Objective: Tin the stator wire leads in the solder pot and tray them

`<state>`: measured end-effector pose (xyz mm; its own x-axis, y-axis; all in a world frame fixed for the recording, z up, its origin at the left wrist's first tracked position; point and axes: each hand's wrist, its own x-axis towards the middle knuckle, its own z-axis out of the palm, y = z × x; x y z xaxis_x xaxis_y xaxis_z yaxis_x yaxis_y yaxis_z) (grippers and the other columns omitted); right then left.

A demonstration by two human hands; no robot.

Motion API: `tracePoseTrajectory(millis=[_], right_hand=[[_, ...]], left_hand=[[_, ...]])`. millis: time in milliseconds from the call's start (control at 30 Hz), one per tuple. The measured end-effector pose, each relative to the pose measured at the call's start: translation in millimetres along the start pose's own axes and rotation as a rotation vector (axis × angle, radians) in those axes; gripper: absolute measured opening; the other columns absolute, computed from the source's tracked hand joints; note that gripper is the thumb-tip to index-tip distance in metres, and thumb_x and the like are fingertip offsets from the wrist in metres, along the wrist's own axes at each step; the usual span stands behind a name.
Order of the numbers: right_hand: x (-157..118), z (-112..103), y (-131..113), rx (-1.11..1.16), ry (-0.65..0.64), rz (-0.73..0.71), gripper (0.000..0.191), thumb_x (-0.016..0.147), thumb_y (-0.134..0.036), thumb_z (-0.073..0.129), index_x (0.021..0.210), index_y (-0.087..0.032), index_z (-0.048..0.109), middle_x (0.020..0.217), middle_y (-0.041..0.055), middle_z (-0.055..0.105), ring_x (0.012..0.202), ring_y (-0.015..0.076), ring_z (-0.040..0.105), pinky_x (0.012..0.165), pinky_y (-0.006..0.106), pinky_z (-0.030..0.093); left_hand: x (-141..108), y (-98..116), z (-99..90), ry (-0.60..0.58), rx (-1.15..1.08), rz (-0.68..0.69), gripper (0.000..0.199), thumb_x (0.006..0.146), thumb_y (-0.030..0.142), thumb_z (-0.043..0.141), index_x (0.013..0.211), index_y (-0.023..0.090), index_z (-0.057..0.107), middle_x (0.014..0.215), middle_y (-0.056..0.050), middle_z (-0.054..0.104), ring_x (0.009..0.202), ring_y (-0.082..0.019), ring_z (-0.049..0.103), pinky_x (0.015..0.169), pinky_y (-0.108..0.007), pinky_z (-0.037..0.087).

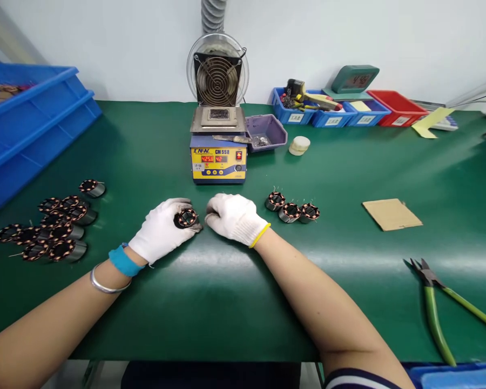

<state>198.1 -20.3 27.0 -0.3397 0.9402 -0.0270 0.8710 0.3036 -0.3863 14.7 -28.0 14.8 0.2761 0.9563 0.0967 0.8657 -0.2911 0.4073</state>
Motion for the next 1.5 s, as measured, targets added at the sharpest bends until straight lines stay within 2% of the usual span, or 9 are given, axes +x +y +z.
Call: tracePoseTrajectory(millis=[233, 400, 600, 733, 900, 1067, 1200, 1367, 1500], right_hand=[[3.2, -0.5, -8.9, 0.185, -0.053, 0.031, 0.023, 0.084, -0.037, 0.053, 0.096, -0.024, 0.067, 0.099, 0.0015, 0.068, 0.085, 0.0205, 0.062, 0.066, 0.028, 0.043], [7.4, -11.4, -0.8, 0.172, -0.104, 0.242, 0.021, 0.083, -0.037, 0.054, 0.091, -0.025, 0.068, 0.088, -0.0001, 0.070, 0.080, 0.0199, 0.061, 0.070, 0.028, 0.042], [5.7, -8.6, 1.9, 0.262, -0.168, 0.084, 0.018, 0.083, -0.033, 0.054, 0.088, -0.023, 0.068, 0.083, -0.0017, 0.070, 0.074, 0.0164, 0.061, 0.065, 0.024, 0.042], [7.1, -2.3, 7.5, 0.459, -0.065, 0.153, 0.021, 0.084, -0.036, 0.055, 0.092, -0.021, 0.067, 0.079, -0.0007, 0.070, 0.074, 0.0162, 0.063, 0.071, 0.027, 0.047], [3.6, 17.7, -17.4, 0.835, 0.012, -0.002, 0.038, 0.078, -0.028, 0.063, 0.115, -0.020, 0.061, 0.104, 0.0024, 0.069, 0.091, 0.0176, 0.065, 0.083, 0.029, 0.052], [-0.4, 29.8, -30.7, 0.609, 0.309, 0.065, 0.047, 0.074, -0.024, 0.065, 0.120, -0.024, 0.059, 0.115, 0.0042, 0.065, 0.105, 0.0217, 0.061, 0.095, 0.035, 0.050], [-1.9, 29.7, -22.7, 0.523, 0.362, 0.074, 0.051, 0.074, -0.028, 0.064, 0.125, -0.026, 0.057, 0.120, 0.0038, 0.062, 0.110, 0.0230, 0.059, 0.096, 0.037, 0.050], [-1.6, 25.5, -20.6, 0.610, 0.399, 0.079, 0.051, 0.072, -0.029, 0.065, 0.123, -0.021, 0.058, 0.117, 0.0054, 0.064, 0.104, 0.0219, 0.062, 0.091, 0.034, 0.053], [-2.4, 22.3, -24.3, 0.701, 0.396, 0.079, 0.051, 0.072, -0.028, 0.065, 0.122, -0.020, 0.058, 0.112, 0.0053, 0.066, 0.096, 0.0197, 0.065, 0.088, 0.032, 0.055]], left_hand=[[1.1, 1.1, -1.6, -0.006, 0.013, -0.006, 0.036, 0.070, 0.042, 0.065, 0.098, 0.020, 0.068, 0.120, -0.006, 0.064, 0.106, -0.028, 0.062, 0.093, -0.037, 0.051], [0.2, -2.6, 0.9, 0.030, 0.000, 0.040, 0.033, 0.068, 0.041, 0.069, 0.094, 0.020, 0.068, 0.121, -0.006, 0.063, 0.108, -0.027, 0.061, 0.094, -0.036, 0.050], [-2.7, -2.1, 3.5, 0.100, -0.128, 0.013, 0.035, 0.066, 0.034, 0.070, 0.097, 0.018, 0.062, 0.127, -0.008, 0.060, 0.109, -0.026, 0.062, 0.096, -0.036, 0.050], [-4.4, -0.8, 4.2, 0.156, -0.333, -0.032, 0.043, 0.071, 0.032, 0.067, 0.110, 0.020, 0.055, 0.122, -0.005, 0.063, 0.104, -0.021, 0.064, 0.092, -0.032, 0.052], [-4.1, -0.5, 7.4, 0.152, -0.450, 0.030, 0.047, 0.070, 0.026, 0.062, 0.116, 0.020, 0.053, 0.123, -0.005, 0.063, 0.111, -0.020, 0.061, 0.099, -0.034, 0.049], [0.1, -1.0, 11.9, 0.224, -0.358, 0.057, 0.051, 0.073, 0.024, 0.057, 0.123, 0.017, 0.053, 0.127, -0.007, 0.062, 0.114, -0.020, 0.060, 0.101, -0.031, 0.047], [2.1, -2.5, 4.0, 0.139, -0.352, -0.056, 0.029, 0.074, 0.028, 0.053, 0.098, 0.018, 0.065, 0.098, -0.004, 0.073, 0.091, -0.021, 0.068, 0.083, -0.031, 0.053], [0.7, -20.5, -27.8, -0.241, -0.745, -0.093, 0.016, 0.072, 0.030, 0.056, 0.069, 0.016, 0.062, 0.052, 0.000, 0.061, 0.040, -0.011, 0.049, 0.040, -0.023, 0.039], [0.9, -31.0, -36.8, -0.056, -1.072, -0.127, 0.022, 0.075, 0.036, 0.052, 0.072, 0.015, 0.058, 0.049, -0.001, 0.056, 0.038, -0.010, 0.042, 0.035, -0.022, 0.028]])
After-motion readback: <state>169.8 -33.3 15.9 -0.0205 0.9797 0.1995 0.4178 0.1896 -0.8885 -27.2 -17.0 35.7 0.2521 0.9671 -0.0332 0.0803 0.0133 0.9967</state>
